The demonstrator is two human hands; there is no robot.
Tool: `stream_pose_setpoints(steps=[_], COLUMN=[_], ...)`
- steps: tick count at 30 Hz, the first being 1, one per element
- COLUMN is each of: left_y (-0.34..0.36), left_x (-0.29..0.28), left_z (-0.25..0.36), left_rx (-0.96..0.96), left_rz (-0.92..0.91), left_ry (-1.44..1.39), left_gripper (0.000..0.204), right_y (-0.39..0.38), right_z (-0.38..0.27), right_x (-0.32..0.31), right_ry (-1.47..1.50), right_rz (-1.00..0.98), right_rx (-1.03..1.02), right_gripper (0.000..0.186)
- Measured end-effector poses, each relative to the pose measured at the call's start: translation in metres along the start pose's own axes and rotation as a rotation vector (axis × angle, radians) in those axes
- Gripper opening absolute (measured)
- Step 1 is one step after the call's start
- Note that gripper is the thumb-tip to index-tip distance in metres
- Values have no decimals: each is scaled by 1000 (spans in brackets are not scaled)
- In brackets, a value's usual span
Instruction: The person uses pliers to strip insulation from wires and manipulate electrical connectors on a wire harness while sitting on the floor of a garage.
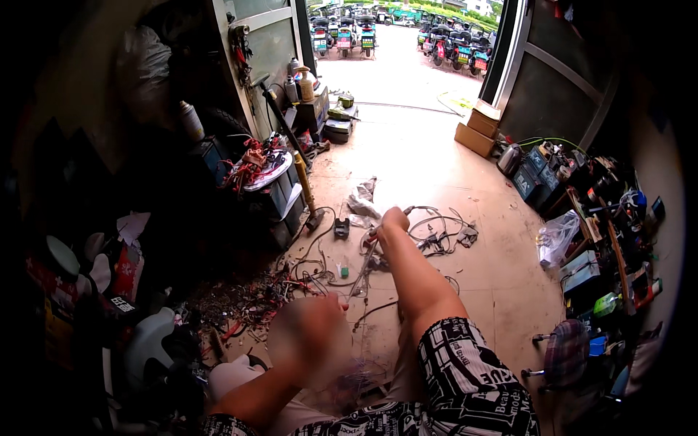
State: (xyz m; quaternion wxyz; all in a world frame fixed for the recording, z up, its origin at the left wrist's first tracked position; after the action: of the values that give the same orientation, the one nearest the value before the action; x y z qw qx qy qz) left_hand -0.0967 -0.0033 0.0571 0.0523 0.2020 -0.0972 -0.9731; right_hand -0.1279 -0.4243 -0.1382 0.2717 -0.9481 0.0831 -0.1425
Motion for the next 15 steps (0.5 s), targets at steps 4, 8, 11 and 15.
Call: stream_pose_setpoints(steps=[4,8,11,15], left_y=[-48,-92,-124,-123], left_x=[-11,9,-33,-81], left_z=[-36,-54,-32,1], left_rx=[-63,-2,134,-330], left_rz=[-120,-3,-140,114], left_ry=[-471,-162,575,-417], left_gripper=[28,34,29,30], right_y=[-112,-106,3,-6], right_z=[-53,-108,-149,-254], right_x=[29,4,-52,-151], right_ry=[13,-112,-612,-289], right_rz=[102,159,621,616], right_rx=[15,-67,-509,-520], right_gripper=[34,38,40,49])
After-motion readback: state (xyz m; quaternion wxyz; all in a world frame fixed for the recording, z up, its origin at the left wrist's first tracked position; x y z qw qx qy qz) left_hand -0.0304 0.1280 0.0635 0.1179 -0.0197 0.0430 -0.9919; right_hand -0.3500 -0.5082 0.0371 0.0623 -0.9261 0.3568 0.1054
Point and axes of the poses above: each hand's wrist, its own y-axis towards the middle knuckle, its own x-axis out of the palm, z = x × y, the point moved 1 cm from there along y, towards the middle knuckle, and after that the axes turned 13 degrees about -z, right-handed, at the moved point
